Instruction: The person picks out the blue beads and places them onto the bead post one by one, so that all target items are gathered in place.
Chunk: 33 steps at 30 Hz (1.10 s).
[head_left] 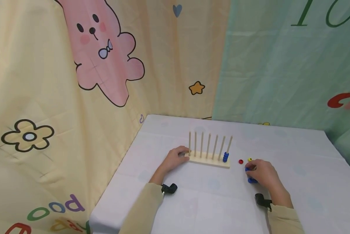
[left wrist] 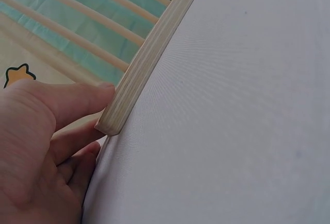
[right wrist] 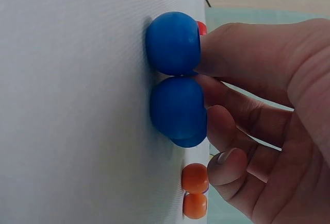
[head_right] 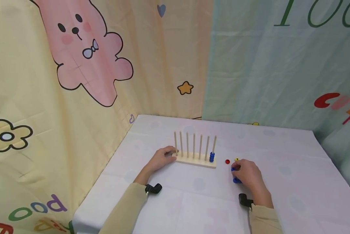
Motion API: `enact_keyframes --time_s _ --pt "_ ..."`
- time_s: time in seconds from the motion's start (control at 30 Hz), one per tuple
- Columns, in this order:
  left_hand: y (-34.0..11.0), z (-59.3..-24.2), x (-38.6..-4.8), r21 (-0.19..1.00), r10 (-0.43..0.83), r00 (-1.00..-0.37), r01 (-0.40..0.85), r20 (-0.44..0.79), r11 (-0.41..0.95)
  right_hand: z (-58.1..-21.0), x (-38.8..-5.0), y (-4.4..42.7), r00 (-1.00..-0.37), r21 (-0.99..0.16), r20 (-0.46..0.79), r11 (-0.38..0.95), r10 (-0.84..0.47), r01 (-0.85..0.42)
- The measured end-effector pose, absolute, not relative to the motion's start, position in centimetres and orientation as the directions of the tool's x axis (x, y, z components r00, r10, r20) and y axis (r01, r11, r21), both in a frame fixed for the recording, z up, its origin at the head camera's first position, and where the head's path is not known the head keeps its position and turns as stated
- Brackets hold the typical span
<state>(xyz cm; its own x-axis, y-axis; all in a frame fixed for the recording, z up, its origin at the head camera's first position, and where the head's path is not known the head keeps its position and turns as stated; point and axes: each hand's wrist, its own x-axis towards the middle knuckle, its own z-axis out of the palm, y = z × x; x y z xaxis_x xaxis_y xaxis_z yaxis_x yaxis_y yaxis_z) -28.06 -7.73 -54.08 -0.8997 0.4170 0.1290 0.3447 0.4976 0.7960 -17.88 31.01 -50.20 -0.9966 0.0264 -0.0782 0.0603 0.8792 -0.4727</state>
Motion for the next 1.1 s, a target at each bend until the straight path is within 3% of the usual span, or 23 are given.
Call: enact_keyframes --time_s 0.43,0.83,1.1 --pt "-7.9 -54.2 -27.8 0.792 0.422 -0.896 0.355 0.137 0.497 -49.9 -17.2 30.9 -0.997 -0.475 -0.058 0.877 0.048 0.070" --pt "-7.5 -54.4 -27.6 0.802 0.429 -0.891 0.363 0.149 0.475 -48.9 -16.7 31.5 -0.998 -0.440 0.045 0.897 0.051 0.026" --pt "-7.7 -54.3 -28.0 0.798 0.421 -0.894 0.363 0.153 0.481 -48.5 -16.7 31.1 -0.980 -0.459 0.180 0.888 0.088 -0.004"
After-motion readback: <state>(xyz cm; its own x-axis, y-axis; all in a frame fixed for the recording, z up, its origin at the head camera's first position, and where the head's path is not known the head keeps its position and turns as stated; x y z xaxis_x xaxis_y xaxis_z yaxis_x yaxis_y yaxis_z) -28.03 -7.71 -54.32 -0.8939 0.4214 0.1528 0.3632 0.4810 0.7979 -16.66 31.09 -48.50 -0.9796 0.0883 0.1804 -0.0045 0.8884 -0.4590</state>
